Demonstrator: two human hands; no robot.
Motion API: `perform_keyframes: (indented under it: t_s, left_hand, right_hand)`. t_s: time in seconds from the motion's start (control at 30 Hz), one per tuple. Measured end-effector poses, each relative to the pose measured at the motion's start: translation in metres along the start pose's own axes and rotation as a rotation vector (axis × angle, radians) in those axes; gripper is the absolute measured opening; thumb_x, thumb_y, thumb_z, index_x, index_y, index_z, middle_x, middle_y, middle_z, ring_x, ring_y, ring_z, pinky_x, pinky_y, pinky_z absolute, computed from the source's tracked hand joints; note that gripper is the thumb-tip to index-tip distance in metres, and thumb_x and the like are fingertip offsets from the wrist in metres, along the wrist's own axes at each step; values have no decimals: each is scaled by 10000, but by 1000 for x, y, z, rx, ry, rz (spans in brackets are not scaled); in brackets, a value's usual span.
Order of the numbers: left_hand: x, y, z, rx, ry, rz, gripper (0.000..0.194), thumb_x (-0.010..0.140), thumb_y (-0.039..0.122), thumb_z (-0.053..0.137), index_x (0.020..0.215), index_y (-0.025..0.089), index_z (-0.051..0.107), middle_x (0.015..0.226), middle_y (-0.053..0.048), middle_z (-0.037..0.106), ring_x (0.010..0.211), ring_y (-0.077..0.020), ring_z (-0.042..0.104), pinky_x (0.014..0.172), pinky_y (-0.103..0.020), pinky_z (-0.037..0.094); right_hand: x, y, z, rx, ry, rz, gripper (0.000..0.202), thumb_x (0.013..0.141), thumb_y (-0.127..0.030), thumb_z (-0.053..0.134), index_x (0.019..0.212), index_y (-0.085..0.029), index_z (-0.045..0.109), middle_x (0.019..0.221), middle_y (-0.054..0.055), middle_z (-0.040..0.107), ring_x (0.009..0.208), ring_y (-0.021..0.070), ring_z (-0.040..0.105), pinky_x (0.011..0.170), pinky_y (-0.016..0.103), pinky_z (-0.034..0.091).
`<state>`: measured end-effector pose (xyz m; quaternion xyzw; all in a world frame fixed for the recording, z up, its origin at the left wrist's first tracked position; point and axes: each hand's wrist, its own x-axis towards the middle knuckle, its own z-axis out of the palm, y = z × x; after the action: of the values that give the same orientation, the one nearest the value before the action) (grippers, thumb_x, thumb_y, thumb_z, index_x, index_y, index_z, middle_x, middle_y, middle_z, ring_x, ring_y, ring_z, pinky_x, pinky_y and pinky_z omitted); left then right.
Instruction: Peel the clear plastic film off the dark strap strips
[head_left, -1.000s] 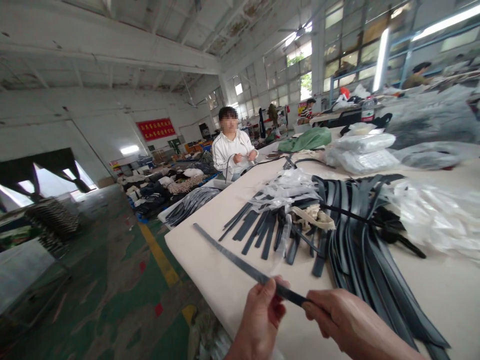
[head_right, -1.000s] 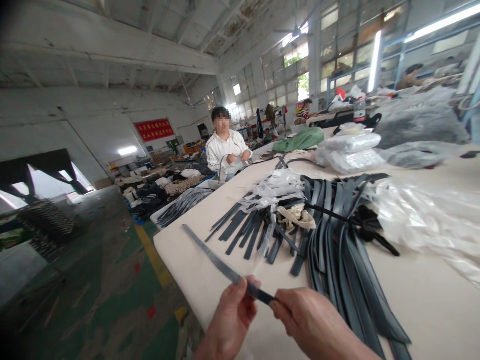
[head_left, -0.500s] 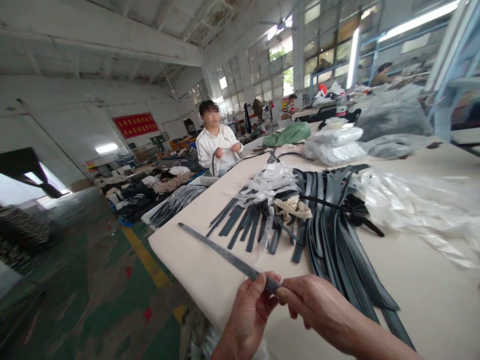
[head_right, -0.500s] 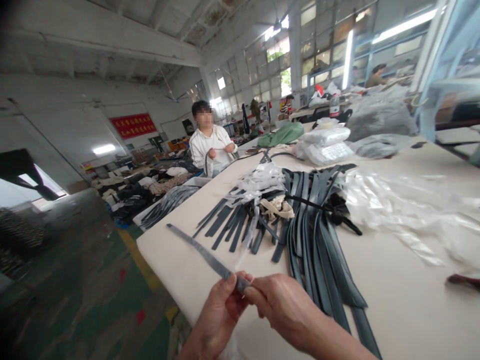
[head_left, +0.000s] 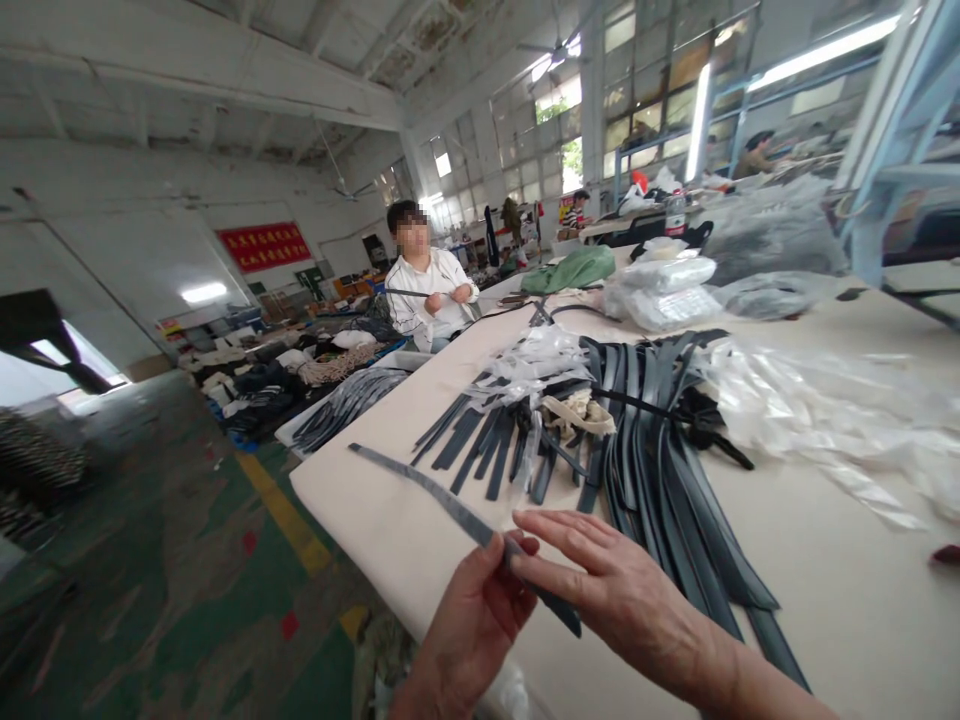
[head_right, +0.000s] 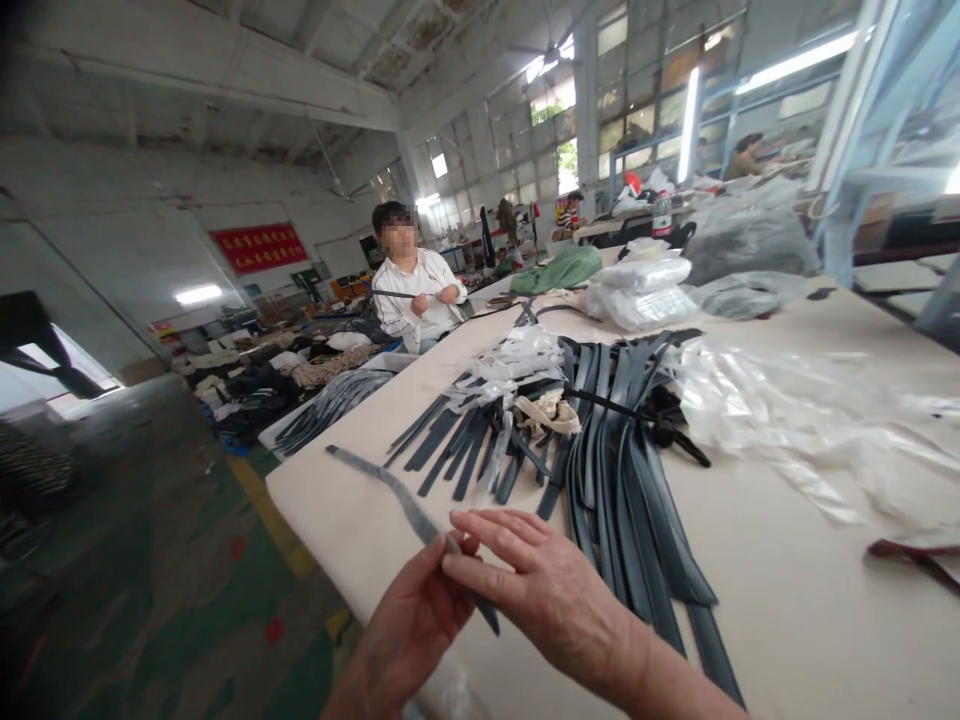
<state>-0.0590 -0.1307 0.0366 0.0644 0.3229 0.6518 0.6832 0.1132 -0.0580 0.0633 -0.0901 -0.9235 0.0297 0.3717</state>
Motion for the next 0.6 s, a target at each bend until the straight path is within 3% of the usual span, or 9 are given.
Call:
perform_keyframes:
  t_s: [0.17, 0.27, 0.33, 0.4, 0.5, 0.6]
  left_hand:
    - [-7, -15, 4, 9, -178, -69, 230, 814, 221, 663, 992, 78, 689, 946, -107, 709, 850, -168, 652, 724, -227, 500]
    - [-12, -6, 12, 15, -218, -116, 308, 797, 266, 674, 1026, 60, 678, 1047, -141, 679, 911, -193, 643, 770, -238, 502]
    - [-9, 14, 17, -26, -221, -98, 402, 833, 327, 632, 1123, 49, 631, 1148, -169, 649, 970, -209, 636, 842, -269, 506]
    - [3, 44, 18, -94, -142, 5, 435, 886, 336, 563, 1208, 42, 565, 1185, -189, 637, 1014, -222, 634, 853, -288, 526]
    - [36, 98, 11, -143, 69, 223, 402, 926, 236, 498, 1254, 6, 489, 1036, -201, 687, 913, -203, 675, 714, -241, 570]
    - [67, 145, 1, -158, 189, 381, 410, 976, 211, 337, 1313, -18, 382, 798, -116, 693, 695, -146, 684, 613, -195, 569]
  right_hand:
    - [9, -7, -7, 87, -155, -41, 182, 949, -241, 513, 1089, -237, 629, 1273, 68, 614, 1205, 207, 533, 1020, 367, 437]
    - [12, -11, -15, 265, -149, -20, 200, 957, -189, 472, 1109, -224, 597, 1159, 65, 675, 1144, 168, 578, 1022, 313, 431]
    - [13, -14, -25, 379, -70, 22, 255, 929, -128, 465, 1131, -231, 580, 1099, 57, 695, 1080, 162, 617, 997, 289, 451]
    - [11, -16, -41, 438, 7, 76, 317, 877, -103, 505, 1142, -258, 584, 1067, 46, 703, 1024, 181, 646, 941, 281, 491]
    - [9, -19, -66, 429, 48, 161, 373, 823, -114, 557, 1129, -317, 621, 996, 36, 718, 928, 217, 679, 839, 293, 541]
    - [11, -20, -84, 419, 52, 258, 291, 837, -163, 558, 1040, -334, 677, 902, 45, 723, 818, 227, 691, 726, 299, 562]
